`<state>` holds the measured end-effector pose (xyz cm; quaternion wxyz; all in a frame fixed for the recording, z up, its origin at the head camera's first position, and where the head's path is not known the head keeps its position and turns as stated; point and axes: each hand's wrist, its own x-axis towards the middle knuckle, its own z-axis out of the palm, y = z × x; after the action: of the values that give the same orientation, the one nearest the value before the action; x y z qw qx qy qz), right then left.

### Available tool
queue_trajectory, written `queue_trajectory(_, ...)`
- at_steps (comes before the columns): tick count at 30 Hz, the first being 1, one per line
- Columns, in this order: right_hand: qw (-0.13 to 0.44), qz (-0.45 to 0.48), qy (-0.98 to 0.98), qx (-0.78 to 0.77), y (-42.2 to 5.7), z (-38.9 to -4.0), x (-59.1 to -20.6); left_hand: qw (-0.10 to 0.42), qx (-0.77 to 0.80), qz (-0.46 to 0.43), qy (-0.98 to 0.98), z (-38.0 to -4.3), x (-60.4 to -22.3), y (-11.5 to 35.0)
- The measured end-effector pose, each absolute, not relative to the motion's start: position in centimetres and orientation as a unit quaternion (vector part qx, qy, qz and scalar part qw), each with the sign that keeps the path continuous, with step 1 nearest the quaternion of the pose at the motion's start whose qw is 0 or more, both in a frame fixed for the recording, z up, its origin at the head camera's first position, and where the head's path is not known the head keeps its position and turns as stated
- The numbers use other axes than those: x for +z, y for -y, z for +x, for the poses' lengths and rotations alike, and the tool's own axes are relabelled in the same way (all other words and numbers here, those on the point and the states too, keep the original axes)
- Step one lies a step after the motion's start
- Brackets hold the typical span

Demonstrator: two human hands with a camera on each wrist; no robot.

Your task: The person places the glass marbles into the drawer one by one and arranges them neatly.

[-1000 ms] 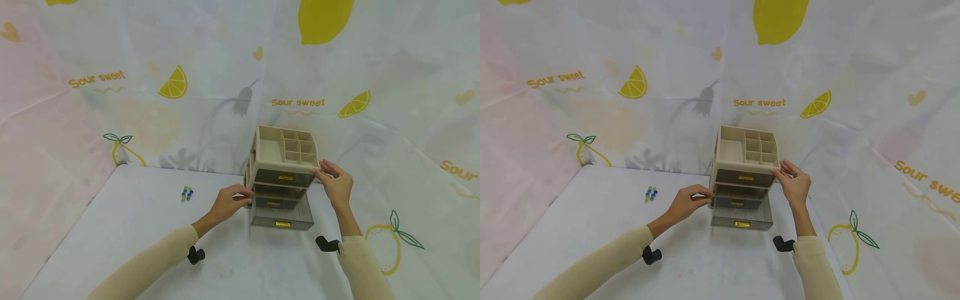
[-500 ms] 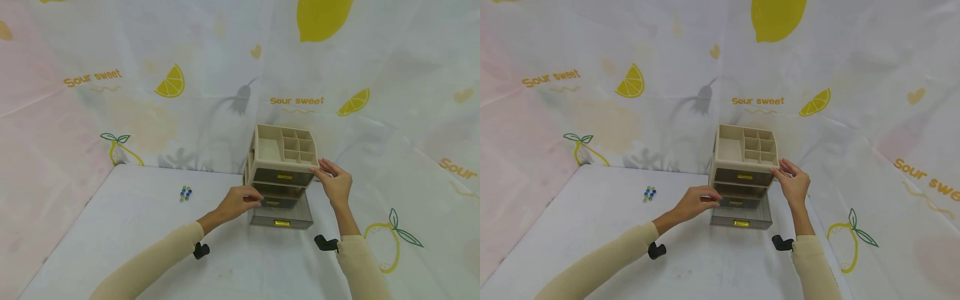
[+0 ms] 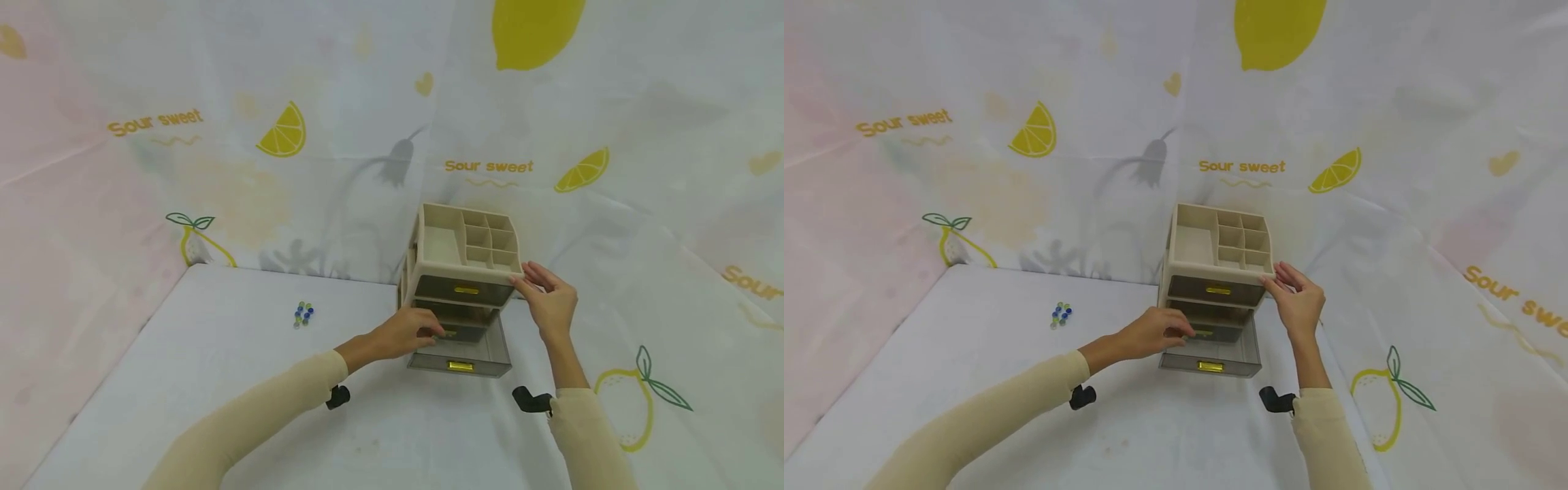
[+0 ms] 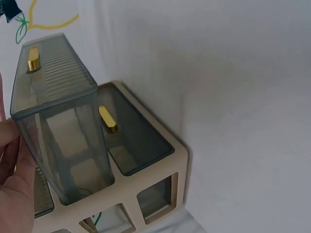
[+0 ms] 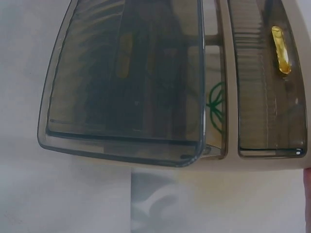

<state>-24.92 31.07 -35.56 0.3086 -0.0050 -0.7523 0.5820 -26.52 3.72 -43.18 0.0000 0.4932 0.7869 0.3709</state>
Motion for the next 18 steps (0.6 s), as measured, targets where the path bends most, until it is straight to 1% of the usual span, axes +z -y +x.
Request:
queue_trajectory(7,0.31,-0.003,0.755,0.578,-30.7,-24.5,-35.0,0.055,0.257,0.536,-0.802,-26.9,-41.2,-4.3)
queue_trajectory(12,0.307,-0.009,0.757,0.577,-31.2,-25.1,-35.6,0.093,0.179,0.538,-0.818,-27.0,-40.3,-5.0)
queue_trajectory(14,0.309,-0.012,0.755,0.578,-31.5,-25.5,-36.1,0.092,0.123,0.547,-0.823,-26.9,-40.1,-5.3)
queue_trajectory(18,0.316,-0.018,0.751,0.58,-31.9,-26.1,-36.8,0.072,0.012,0.578,-0.813,-26.5,-39.7,-5.8)
